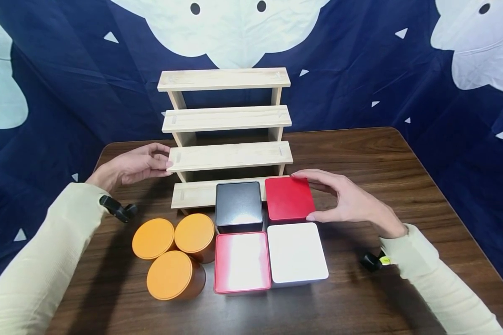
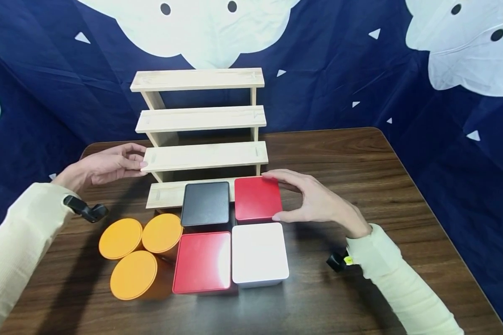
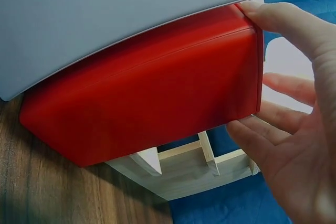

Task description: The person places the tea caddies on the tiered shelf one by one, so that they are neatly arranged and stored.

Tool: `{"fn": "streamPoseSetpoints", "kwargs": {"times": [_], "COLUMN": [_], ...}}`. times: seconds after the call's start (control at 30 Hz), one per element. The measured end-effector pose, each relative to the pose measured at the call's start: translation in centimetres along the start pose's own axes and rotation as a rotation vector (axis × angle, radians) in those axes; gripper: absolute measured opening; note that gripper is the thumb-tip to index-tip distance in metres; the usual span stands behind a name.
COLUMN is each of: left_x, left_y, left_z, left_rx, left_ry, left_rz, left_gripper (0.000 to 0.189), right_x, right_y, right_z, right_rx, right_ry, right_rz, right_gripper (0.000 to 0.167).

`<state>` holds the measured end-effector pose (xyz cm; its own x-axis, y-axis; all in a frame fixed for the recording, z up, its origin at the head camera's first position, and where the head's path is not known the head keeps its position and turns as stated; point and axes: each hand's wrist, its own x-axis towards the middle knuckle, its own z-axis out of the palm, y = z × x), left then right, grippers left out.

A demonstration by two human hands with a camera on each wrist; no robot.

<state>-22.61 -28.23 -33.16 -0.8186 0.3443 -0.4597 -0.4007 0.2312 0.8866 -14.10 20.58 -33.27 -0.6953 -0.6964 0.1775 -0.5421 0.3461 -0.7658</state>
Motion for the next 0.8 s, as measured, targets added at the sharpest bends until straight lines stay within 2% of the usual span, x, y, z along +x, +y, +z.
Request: {"fn": "streamPoseSetpoints", "kwargs": {"times": [0.17,0.4,0.67,0.8], "left_x": [0.0,-0.1,-0.4,-0.5], "left_y": [0.0,0.1,0.3,0.3], "left_z": [0.1,0.2,0.2,0.2], "left_rx": [0.015,0.042,0.104,0.124], "left_ry": [0.002,0.019,0.024,0.03], "left_rz": [0.002,-0.01,-0.007,-0.011], "left_gripper": [0.05,0.051,0.052,0.055], "right_x": [-0.2,-0.5,-0.6,-0.4], "right_y": [-0.4,-1.6,-3.1,-3.7], "right_z": [-0.3,-1.2,-3.1,-4.0], "right_rx": [0.006,-0.054,-0.073,-0.11], "right_ry": [-0.002,0.01,0.038,0.029], "right_rz": [0.022,0.036,-0.048,-0.051], "right_gripper": [0.081,0.079,0.075,0.076]}}
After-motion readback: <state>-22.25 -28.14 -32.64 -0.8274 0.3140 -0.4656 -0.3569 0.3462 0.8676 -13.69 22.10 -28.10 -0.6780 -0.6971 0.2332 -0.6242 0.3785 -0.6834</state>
